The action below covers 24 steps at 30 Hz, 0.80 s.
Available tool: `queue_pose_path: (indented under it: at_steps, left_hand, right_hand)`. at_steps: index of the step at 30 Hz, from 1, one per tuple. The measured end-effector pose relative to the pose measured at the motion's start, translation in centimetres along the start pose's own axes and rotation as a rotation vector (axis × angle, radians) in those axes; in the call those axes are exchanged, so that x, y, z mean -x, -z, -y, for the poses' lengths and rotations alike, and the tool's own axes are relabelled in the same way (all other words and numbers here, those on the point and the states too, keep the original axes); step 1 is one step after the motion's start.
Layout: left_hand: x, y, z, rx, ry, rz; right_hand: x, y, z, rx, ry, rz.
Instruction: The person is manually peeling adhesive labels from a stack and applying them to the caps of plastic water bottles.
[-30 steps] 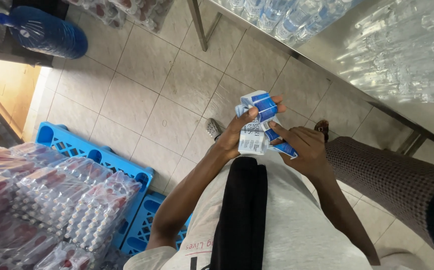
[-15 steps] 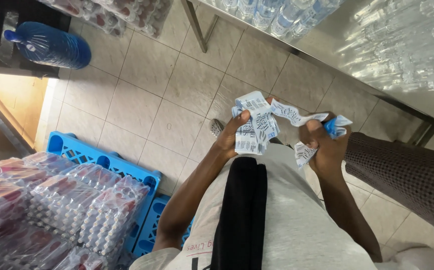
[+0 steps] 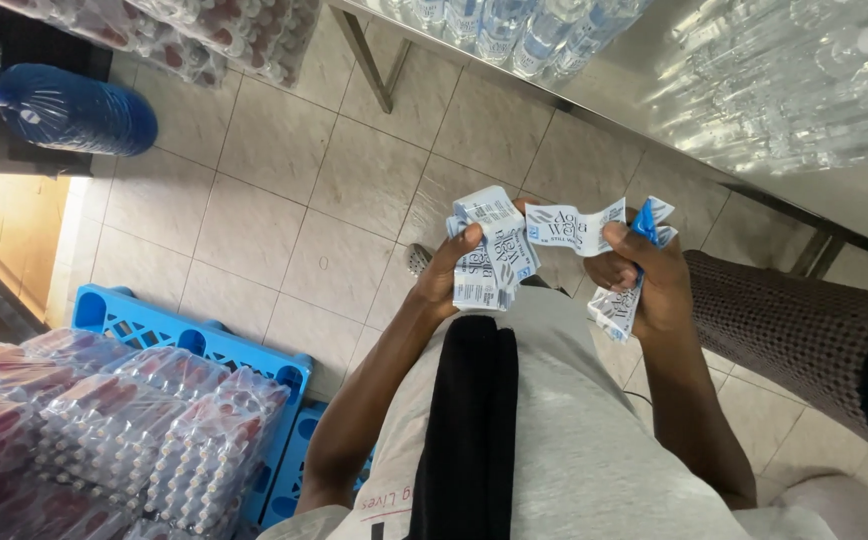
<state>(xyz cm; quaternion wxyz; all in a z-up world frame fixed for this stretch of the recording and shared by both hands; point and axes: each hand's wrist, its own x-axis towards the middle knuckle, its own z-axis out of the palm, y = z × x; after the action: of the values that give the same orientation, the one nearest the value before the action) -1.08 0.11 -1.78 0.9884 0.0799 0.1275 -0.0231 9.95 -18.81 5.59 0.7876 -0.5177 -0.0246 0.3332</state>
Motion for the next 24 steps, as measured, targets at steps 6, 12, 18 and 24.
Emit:
queue_pose_path:
  at_steps: [6, 12, 18, 24]
  left_hand:
    - [-0.2, 2.2, 0.7, -0.085, 0.015, 0.211]
    - [0.1, 0.3, -0.6, -0.222, 0.079, 0.203]
    - [-0.2, 1.5, 0.1, -0.198, 0.22, 0.044]
    - [0.4, -1.0, -0.7, -0.163, 0.246, -0.011]
  right_hand:
    - [-0.4, 2.2, 1.1, 0.074, -0.037, 0.141]
    - [-2.1, -0.1, 5.5, 0.387, 0.009, 0.42]
    - [-4.2, -4.3, 8.4, 1.007, -0.279, 0.352]
    - [-4.2, -6.7, 8.8, 1.173, -0.17, 0.479]
